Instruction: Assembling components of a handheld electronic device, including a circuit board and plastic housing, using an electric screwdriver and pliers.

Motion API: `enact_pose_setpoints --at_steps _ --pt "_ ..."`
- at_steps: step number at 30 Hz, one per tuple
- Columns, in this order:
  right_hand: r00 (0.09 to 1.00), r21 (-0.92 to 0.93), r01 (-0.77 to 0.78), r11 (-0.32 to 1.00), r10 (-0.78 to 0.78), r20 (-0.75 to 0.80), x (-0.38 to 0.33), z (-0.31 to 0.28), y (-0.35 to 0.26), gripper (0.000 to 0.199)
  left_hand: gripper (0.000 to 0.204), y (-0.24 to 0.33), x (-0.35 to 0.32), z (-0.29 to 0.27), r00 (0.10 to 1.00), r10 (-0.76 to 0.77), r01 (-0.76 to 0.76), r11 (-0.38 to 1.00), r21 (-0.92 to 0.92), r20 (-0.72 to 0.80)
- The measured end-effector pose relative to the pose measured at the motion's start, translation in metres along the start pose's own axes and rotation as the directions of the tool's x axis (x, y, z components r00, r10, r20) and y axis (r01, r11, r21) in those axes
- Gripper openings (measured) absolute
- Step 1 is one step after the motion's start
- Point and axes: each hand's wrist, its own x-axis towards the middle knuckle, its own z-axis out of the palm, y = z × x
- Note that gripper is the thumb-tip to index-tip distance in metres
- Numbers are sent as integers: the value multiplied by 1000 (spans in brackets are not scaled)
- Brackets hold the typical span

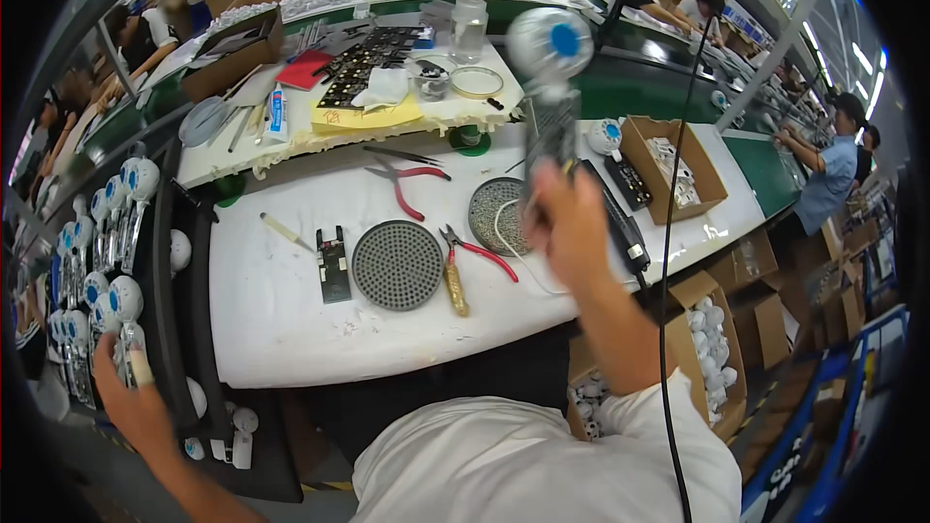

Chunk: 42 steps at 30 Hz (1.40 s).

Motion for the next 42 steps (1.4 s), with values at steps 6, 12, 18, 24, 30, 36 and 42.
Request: enact_pose_setpoints --at_steps 6,12,18,24,30,36,42 --pt "951 -263 -235 936 166 -260 173 -103 16 33 56 -112 -1 17 950 -91 26 976 214 299" --pt "851 -60 -522 851 515 -102 257 -179 75 31 44 -51 20 1 946 -179 208 975 -81 271" --pt "831 166 -537 827 553 -69 273 -156 97 22 52 24 -34 -4 920 -149 391 403 -827 362" --pt "779 -701 246 669 -567 -268 274 -188 100 20 61 103 -60 33 833 134 549 -88 -831 537" --pt "797 -719 442 537 -602 41 82 -58 37 18 68 153 -76 56 901 159 384 138 -913 403" --pt "839 -354 494 794 -330 433 -65 21 19 20 70 190 -85 67 866 238 421 127 -898 440" --pt "795 -78 316 946 -219 566 -85 56 22 36 75 207 -104 76 826 363 443 54 -895 431"
